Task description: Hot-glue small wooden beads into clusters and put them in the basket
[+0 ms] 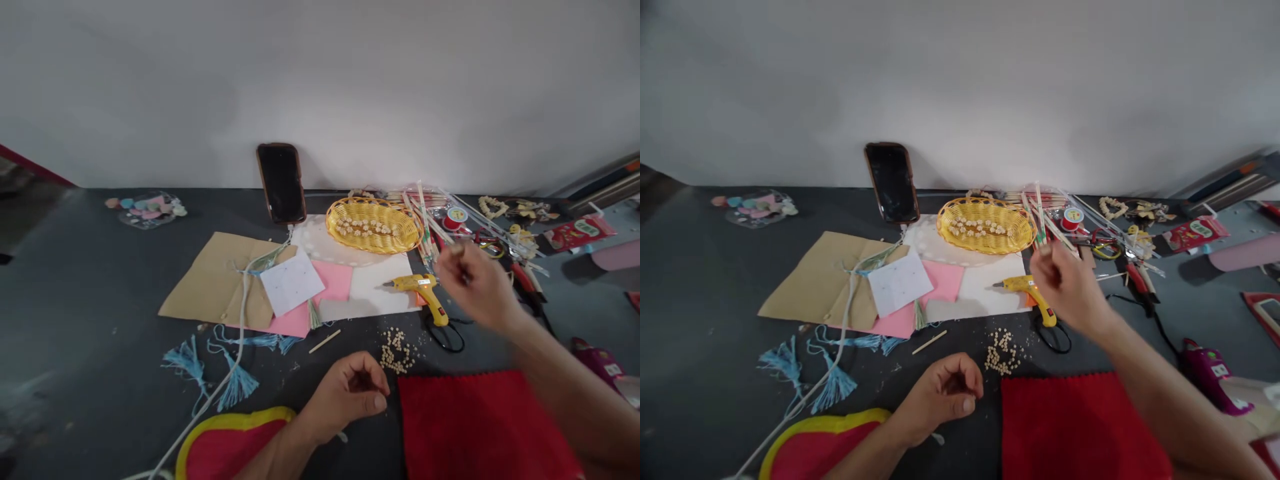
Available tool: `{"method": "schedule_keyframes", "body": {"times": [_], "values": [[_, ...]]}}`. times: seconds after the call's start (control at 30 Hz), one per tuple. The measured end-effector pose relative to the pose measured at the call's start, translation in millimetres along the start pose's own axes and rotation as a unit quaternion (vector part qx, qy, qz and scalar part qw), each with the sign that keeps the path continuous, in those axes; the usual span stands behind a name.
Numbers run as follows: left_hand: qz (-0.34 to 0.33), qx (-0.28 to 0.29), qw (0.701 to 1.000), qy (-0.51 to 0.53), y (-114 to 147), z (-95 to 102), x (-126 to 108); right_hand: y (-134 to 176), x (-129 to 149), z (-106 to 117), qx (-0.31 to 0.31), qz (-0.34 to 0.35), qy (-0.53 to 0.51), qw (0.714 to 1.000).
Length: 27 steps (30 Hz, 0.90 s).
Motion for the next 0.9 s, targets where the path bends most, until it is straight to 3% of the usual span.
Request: {"method": "schedule_keyframes", "body": {"times": [0.13, 0.27, 0.4, 0.53, 0.67, 0.9], "values": [[-0.038, 0.005, 0.999, 0.018, -1.2, -0.1, -1.8, 84.1, 22.3, -37.9, 0.054, 0.021, -0.030, 0.998], [-0.065, 0.000, 0.996, 0.056, -1.8, -0.6, -4.5, 121.9, 34.1, -62.5, 0.032, 0.025, -0.054, 0.998], [-0.064, -0.001, 0.992, 0.106, -2.6, -3.2, -4.5, 124.6, 22.1, -67.4, 0.047, -0.003, -0.087, 0.995], [-0.077, 0.023, 0.989, 0.126, -2.6, -7.0, -7.2, 121.7, 12.4, -57.9, -0.065, 0.031, -0.104, 0.992], [-0.099, 0.048, 0.984, 0.137, -2.0, -8.7, -11.9, 123.3, 13.6, -47.7, -0.201, 0.085, -0.119, 0.969], [-0.110, 0.066, 0.988, 0.087, -1.4, -9.4, -11.8, 125.9, 15.0, -39.9, -0.227, 0.123, -0.173, 0.950]]}}
Point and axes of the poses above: each hand's wrist, its own y-axis away from the middle knuckle, its own z-axis out of the back of the hand, x = y × z, the point moved 6 cm from there along -y, towards the middle knuckle, and after that the axes turned 12 degrees about y, right-handed, at the moved point
